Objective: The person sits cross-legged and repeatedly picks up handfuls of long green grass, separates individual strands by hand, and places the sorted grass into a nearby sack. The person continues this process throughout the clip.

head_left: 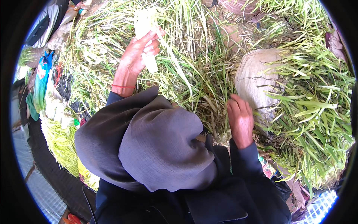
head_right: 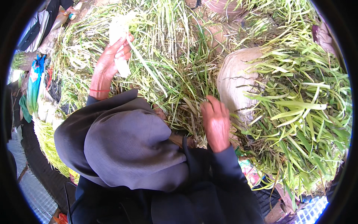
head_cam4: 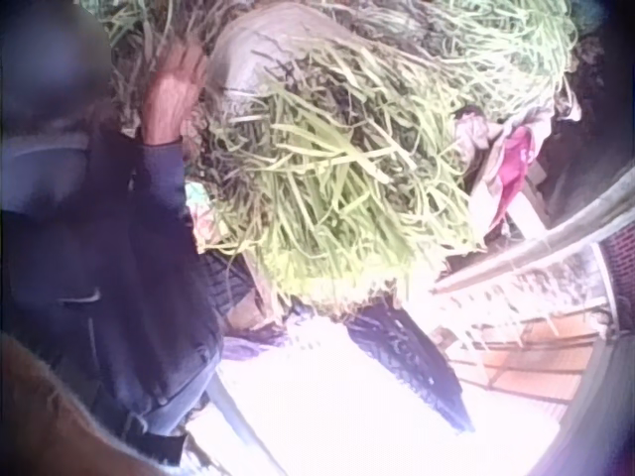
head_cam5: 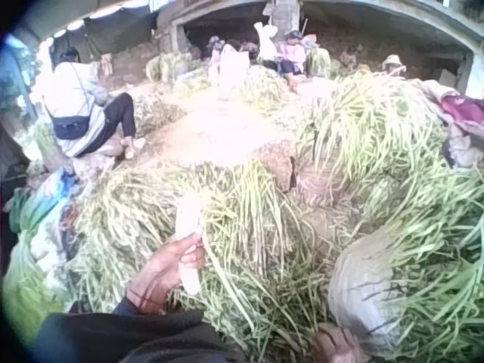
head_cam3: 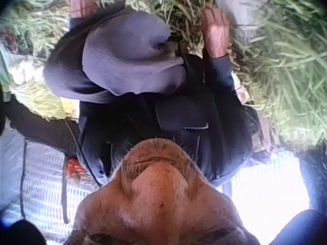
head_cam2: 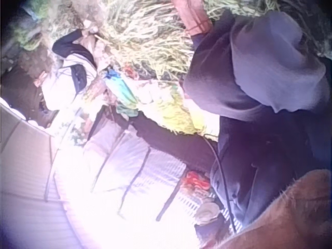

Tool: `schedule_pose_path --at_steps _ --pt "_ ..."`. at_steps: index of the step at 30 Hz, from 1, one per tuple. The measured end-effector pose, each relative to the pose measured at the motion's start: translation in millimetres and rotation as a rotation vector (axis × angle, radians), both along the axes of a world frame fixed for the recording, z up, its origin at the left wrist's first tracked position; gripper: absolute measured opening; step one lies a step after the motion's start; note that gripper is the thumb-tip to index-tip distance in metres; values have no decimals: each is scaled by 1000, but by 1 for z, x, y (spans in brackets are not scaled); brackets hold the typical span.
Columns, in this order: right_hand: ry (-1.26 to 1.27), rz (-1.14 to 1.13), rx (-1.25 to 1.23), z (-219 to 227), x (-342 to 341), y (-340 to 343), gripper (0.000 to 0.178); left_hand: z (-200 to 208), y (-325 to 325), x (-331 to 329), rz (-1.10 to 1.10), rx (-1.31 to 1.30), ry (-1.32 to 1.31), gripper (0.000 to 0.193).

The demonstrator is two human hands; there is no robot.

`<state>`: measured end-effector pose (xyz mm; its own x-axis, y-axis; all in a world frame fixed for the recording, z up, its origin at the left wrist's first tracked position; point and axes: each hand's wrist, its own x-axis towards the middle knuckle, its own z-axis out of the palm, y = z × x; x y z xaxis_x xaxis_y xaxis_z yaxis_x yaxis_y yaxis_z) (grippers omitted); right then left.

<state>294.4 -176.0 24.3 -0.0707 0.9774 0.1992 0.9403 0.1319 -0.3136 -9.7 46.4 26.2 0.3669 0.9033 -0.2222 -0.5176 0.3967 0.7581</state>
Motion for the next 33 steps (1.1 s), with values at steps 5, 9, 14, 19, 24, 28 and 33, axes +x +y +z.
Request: schedule_pose_path --at_steps 5,9,14,19,24,28,33 --pt "876 76 -298 -31 -42 64 27 2 -4 4 3 -40 -50 24" --pt "1370 174 -637 -40 -66 66 40 1 -1 3 27 -54 -107 23" --pt "1328 258 -759 -16 -68 53 29 -3 3 9 94 7 -46 27" --pt "1378 250 -589 29 -77 54 24 -2 -3 10 133 -16 -59 34" --pt "1149 161 -270 56 -105 87 20 11 -8 8 117 -22 -38 34" --pt "929 149 -103 53 -125 116 17 28 -17 11 114 -2 16 38" --pt "700 221 -54 43 -136 136 17 38 -23 17 151 -63 19 40"
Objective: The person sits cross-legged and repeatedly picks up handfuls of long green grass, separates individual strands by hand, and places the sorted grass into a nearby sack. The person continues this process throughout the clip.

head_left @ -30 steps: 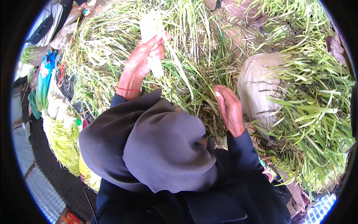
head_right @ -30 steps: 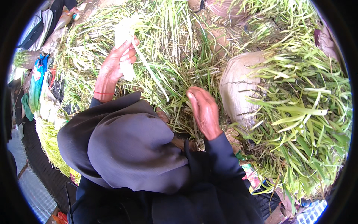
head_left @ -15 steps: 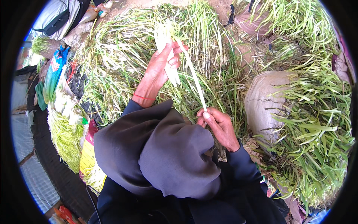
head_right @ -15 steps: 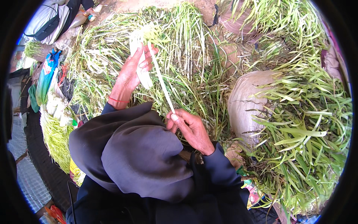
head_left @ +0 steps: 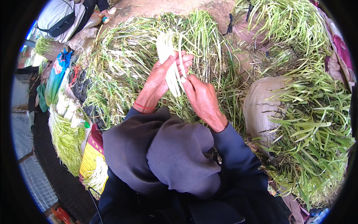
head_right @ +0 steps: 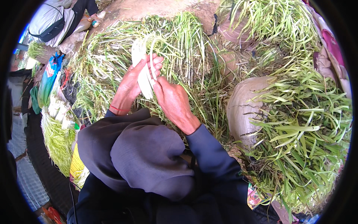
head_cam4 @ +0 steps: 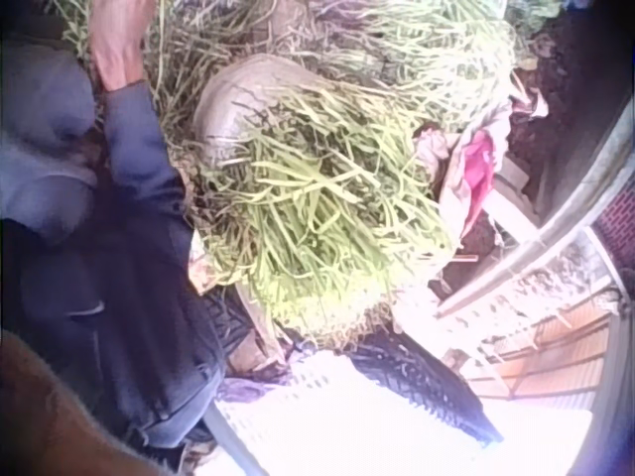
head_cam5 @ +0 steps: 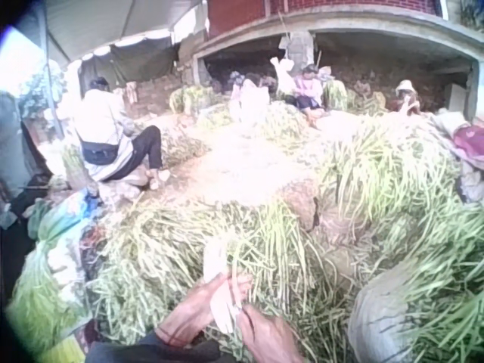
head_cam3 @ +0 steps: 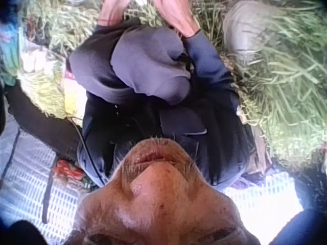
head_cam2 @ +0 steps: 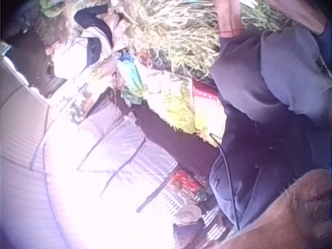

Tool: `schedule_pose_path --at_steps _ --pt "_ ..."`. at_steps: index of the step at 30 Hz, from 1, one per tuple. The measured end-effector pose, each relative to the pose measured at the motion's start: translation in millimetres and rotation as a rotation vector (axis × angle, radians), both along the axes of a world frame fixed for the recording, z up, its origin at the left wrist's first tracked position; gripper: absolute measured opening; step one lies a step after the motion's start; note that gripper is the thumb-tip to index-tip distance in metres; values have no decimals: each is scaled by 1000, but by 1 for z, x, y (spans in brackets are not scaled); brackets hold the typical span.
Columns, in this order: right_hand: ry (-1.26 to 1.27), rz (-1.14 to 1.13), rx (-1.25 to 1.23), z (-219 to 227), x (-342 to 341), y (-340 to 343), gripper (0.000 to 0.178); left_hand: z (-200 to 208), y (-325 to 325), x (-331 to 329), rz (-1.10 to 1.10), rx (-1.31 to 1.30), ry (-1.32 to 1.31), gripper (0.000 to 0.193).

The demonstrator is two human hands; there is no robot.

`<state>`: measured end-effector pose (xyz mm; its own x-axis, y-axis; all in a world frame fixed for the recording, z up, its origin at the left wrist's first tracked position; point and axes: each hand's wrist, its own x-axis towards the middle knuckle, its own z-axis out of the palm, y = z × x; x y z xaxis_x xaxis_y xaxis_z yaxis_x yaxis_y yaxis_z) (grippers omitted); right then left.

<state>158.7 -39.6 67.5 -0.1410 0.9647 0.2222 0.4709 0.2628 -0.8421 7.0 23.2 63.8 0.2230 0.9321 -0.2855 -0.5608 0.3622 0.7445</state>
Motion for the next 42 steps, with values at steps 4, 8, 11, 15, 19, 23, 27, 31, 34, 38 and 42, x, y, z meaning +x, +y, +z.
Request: schedule_pose_path --at_steps 4,8,11,15,19,23,27,31,34,38,42 --pt "-77 118 -7 -14 6 8 20 -1 10 -3 -64 52 -74 38" --pt "289 228 -223 -59 40 21 28 9 22 -10 -30 253 23 33" --pt "54 -182 -270 -124 78 65 27 14 23 -10 105 347 179 27" --pt "-189 -418 -222 -211 126 122 24 -4 23 4 64 238 144 25" --pt "-457 -499 -375 -257 133 149 28 -38 21 11 -24 31 118 25" --pt "-497 -467 -327 -263 130 156 29 -60 14 7 -78 -92 55 26" --pt "-500 -421 -323 -252 128 159 29 -66 11 6 -97 -147 1 26" --pt "-365 -433 -239 -223 128 142 25 -63 11 4 -92 -182 -35 27" --pt "-201 -428 -144 -187 126 110 28 -59 11 1 -101 -172 9 29" --pt "-44 -396 -53 -128 116 48 29 -55 10 4 -146 -146 135 38" --pt "-91 -345 -58 -77 99 -11 20 -56 4 12 -256 -189 210 40"
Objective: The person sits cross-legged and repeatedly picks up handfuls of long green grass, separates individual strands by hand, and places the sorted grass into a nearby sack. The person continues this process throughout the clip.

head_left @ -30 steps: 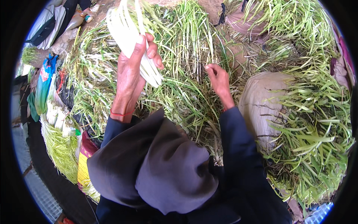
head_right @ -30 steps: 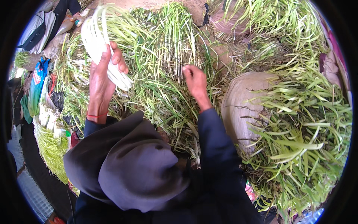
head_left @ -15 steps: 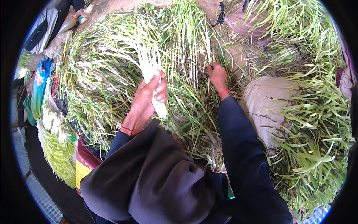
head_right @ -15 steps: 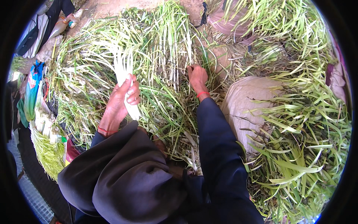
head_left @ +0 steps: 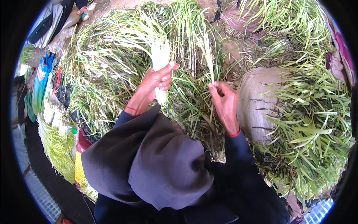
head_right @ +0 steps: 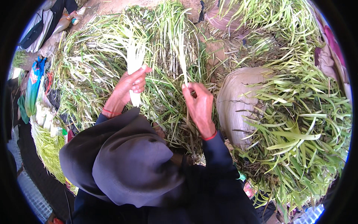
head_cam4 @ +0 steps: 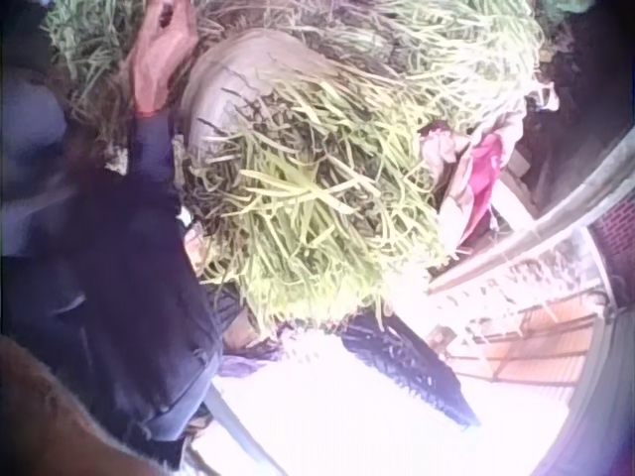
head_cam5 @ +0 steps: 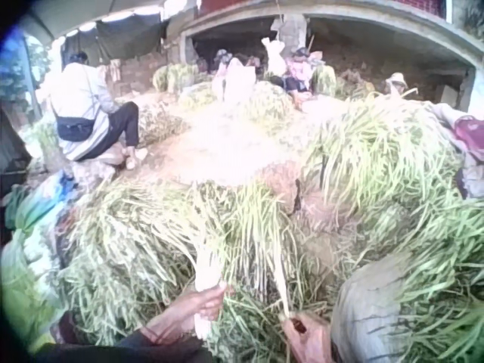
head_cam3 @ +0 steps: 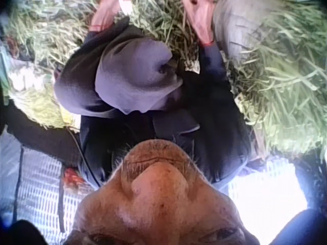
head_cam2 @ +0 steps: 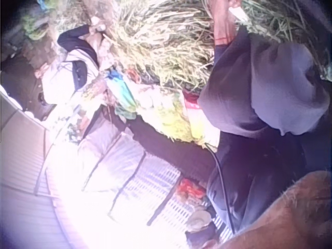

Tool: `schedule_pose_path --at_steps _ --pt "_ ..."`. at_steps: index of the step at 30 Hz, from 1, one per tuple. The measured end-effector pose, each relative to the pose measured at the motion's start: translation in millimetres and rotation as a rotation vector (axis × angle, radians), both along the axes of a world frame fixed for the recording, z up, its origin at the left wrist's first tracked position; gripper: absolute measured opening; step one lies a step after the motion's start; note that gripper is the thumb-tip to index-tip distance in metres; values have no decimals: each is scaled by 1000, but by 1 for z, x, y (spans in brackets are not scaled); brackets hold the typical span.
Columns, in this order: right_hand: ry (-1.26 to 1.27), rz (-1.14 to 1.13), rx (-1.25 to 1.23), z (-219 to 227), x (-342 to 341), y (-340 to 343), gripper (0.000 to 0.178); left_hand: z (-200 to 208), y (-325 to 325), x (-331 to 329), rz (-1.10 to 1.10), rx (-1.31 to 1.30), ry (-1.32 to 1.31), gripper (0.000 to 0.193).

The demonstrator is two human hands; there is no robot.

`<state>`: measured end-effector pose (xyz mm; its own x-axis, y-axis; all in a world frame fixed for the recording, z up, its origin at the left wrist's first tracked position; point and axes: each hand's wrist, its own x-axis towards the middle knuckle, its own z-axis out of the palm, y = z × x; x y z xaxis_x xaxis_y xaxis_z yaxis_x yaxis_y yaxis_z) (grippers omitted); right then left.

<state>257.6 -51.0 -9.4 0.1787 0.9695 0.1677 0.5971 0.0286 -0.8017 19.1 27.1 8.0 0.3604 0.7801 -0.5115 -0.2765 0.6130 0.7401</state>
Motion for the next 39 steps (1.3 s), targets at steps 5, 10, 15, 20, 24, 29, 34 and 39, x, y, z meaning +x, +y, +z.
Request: schedule_pose_path --at_steps 5,10,15,20,24,29,34,39 --pt "70 55 5 22 -26 -40 12 -11 -13 12 -144 -12 16 44" --pt "-29 140 -9 10 -39 -55 14 -19 -21 16 -131 -54 -24 32" --pt "-99 160 -49 6 -33 -59 15 -21 -21 14 -115 -24 38 21" --pt "-101 208 -137 10 -27 -54 16 -25 -21 15 -108 -25 14 17" --pt "141 231 -228 8 -28 -42 21 -26 -20 13 -92 -29 42 16" --pt "493 177 -337 -7 -35 -19 29 -25 -22 13 -101 -30 25 17" --pt "739 141 -372 -22 -38 -8 24 -23 -23 14 -102 -13 40 18" --pt "898 95 -417 -22 -37 -10 22 -23 -23 14 -108 -24 93 19"
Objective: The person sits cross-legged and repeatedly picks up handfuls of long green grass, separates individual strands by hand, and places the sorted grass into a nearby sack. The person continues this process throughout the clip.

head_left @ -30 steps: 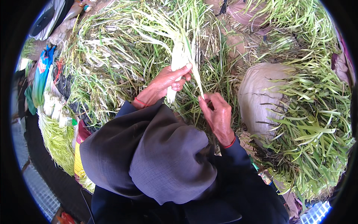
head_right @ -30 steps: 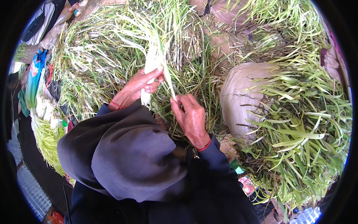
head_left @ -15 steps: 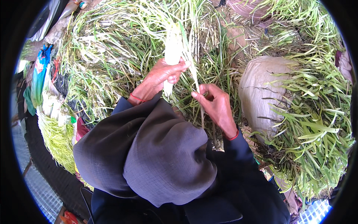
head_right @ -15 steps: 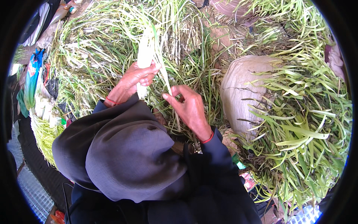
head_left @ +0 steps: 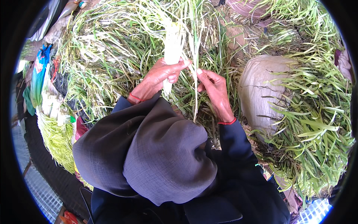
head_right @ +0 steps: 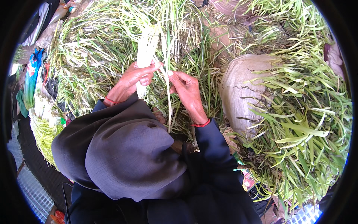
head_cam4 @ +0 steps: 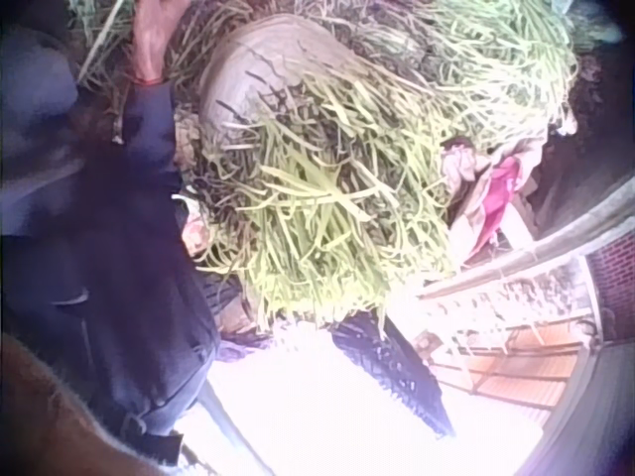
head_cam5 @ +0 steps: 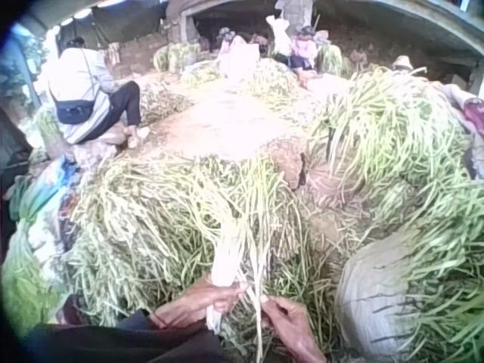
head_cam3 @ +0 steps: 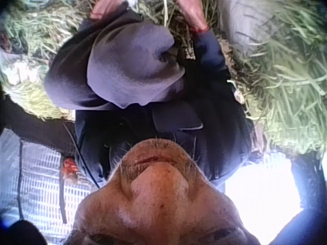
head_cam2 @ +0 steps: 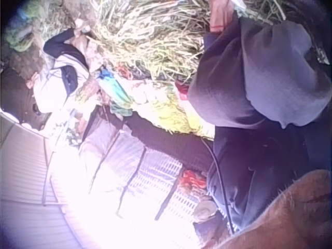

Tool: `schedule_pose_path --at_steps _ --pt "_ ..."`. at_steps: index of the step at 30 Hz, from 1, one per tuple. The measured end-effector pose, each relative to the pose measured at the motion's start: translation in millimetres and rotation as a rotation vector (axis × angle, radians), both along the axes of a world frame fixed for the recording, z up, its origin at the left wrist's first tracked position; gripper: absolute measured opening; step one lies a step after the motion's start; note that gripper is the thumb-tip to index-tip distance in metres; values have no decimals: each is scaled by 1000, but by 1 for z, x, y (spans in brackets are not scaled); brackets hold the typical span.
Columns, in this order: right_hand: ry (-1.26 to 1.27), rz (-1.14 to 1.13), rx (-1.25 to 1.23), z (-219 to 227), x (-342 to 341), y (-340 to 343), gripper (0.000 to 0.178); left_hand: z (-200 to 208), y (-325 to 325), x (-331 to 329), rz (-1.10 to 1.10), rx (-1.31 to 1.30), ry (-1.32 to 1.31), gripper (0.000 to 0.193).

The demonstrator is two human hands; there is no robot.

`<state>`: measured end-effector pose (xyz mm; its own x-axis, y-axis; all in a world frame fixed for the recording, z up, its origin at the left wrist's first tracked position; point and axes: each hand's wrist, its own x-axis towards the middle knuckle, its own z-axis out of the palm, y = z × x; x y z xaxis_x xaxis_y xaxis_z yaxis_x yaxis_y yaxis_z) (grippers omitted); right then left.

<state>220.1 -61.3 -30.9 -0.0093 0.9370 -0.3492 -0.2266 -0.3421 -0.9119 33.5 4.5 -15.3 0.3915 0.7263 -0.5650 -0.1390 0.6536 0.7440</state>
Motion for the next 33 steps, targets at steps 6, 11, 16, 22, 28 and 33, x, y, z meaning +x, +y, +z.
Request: schedule_pose_path --at_steps 6,11,16,22,28,33 --pt "-98 -49 65 3 -7 -3 21 -1 -1 1 42 7 -26 20" --pt "-427 -17 98 1 -3 -13 18 -5 -1 -1 62 14 14 19" --pt "-586 60 117 -13 12 -47 19 -9 2 -5 158 42 5 15" --pt "-984 290 76 -45 61 -143 20 -8 16 -17 211 73 -31 17" --pt "-1395 823 -144 -73 115 -223 25 -2 23 -21 247 112 -21 20" --pt "-1528 793 17 -35 107 -203 18 1 23 -20 269 110 -12 22"
